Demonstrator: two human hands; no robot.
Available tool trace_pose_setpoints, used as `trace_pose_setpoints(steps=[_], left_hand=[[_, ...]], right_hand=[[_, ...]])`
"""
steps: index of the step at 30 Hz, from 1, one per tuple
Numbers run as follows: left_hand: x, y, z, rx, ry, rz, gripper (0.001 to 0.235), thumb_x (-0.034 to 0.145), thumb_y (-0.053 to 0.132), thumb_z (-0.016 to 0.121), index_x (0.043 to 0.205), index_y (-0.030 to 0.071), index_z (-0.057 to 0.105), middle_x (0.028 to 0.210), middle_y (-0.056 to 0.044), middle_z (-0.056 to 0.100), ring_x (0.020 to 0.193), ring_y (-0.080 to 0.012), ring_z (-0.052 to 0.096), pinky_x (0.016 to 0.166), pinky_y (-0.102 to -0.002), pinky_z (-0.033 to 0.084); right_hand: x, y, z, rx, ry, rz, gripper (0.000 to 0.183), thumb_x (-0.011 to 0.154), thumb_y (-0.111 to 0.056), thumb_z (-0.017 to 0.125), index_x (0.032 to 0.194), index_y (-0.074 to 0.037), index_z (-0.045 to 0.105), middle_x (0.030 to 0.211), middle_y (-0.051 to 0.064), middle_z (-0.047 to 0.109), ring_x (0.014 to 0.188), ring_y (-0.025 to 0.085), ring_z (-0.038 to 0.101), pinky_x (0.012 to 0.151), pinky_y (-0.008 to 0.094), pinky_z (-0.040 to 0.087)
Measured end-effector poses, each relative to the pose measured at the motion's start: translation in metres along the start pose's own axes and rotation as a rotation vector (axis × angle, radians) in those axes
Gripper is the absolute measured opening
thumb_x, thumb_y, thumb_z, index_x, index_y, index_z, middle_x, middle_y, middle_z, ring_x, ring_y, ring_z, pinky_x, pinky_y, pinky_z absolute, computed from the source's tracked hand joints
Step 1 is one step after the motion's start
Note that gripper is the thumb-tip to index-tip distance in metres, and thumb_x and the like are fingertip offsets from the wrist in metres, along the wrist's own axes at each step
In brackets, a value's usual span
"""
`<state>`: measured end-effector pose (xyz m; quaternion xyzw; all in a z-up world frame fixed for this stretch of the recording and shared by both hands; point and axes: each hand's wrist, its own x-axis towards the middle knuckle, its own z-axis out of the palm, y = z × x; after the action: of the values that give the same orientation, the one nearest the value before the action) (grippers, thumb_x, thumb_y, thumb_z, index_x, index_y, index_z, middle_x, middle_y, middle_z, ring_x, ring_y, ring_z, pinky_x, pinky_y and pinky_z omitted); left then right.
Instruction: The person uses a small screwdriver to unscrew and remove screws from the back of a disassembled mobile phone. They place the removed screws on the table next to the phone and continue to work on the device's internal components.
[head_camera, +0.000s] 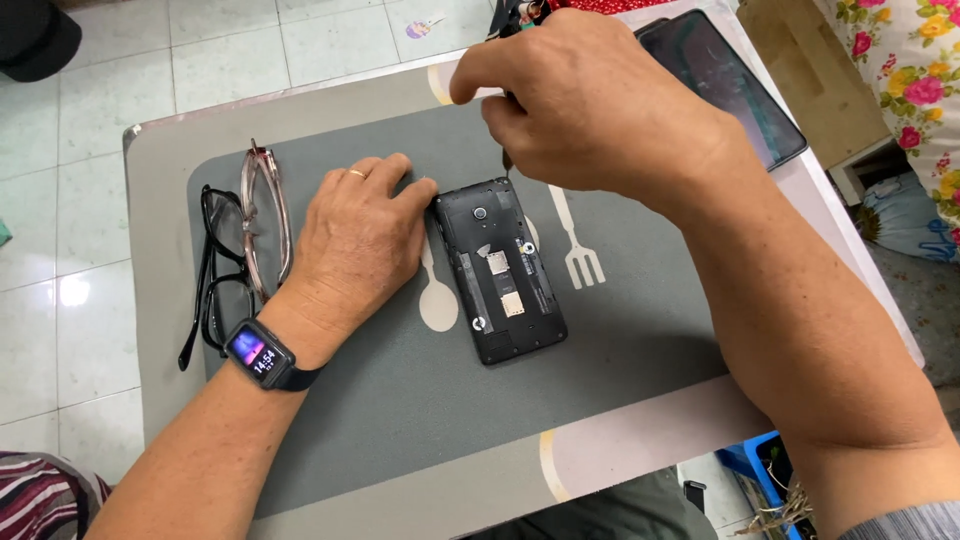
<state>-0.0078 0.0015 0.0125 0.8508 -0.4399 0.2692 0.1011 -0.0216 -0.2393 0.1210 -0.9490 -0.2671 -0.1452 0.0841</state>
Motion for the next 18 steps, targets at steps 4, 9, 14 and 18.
trace_pose_setpoints(steps=[4, 9, 14, 18], left_hand=[[-0.001, -0.001, 0.002, 0.023, -0.002, -0.01, 0.019, 0.089, 0.005, 0.07, 0.107, 0.013, 0.067, 0.106, -0.009, 0.061, 0.09, -0.0308, 0.062, 0.072, -0.044, 0.05], [0.0, 0.0, 0.001, 0.013, -0.015, -0.014, 0.018, 0.09, 0.007, 0.069, 0.107, 0.013, 0.067, 0.104, -0.008, 0.06, 0.089, -0.0307, 0.061, 0.073, -0.044, 0.05], [-0.001, -0.002, 0.004, 0.01, 0.011, -0.01, 0.019, 0.09, 0.006, 0.069, 0.109, 0.012, 0.068, 0.108, -0.009, 0.062, 0.088, -0.0311, 0.061, 0.07, -0.044, 0.049], [-0.002, -0.003, 0.006, 0.001, 0.014, 0.0, 0.023, 0.087, 0.004, 0.068, 0.109, 0.011, 0.069, 0.106, -0.009, 0.061, 0.083, -0.0302, 0.059, 0.069, -0.044, 0.048]], right_hand=[[0.002, -0.005, -0.001, 0.01, -0.084, 0.078, 0.04, 0.087, -0.008, 0.049, 0.115, -0.015, 0.078, 0.063, 0.014, 0.067, 0.063, 0.044, 0.061, 0.054, 0.056, 0.043], [0.003, -0.004, 0.006, -0.057, -0.071, 0.074, 0.037, 0.091, -0.012, 0.049, 0.115, -0.017, 0.077, 0.068, 0.015, 0.071, 0.068, 0.047, 0.065, 0.055, 0.059, 0.045], [0.004, -0.003, 0.009, -0.048, -0.075, 0.072, 0.037, 0.09, -0.011, 0.049, 0.114, -0.017, 0.077, 0.068, 0.013, 0.071, 0.068, 0.045, 0.065, 0.056, 0.057, 0.045], [0.004, -0.004, 0.006, -0.029, -0.104, 0.093, 0.039, 0.089, -0.011, 0.048, 0.114, -0.016, 0.077, 0.071, 0.015, 0.072, 0.071, 0.044, 0.066, 0.059, 0.057, 0.046]])
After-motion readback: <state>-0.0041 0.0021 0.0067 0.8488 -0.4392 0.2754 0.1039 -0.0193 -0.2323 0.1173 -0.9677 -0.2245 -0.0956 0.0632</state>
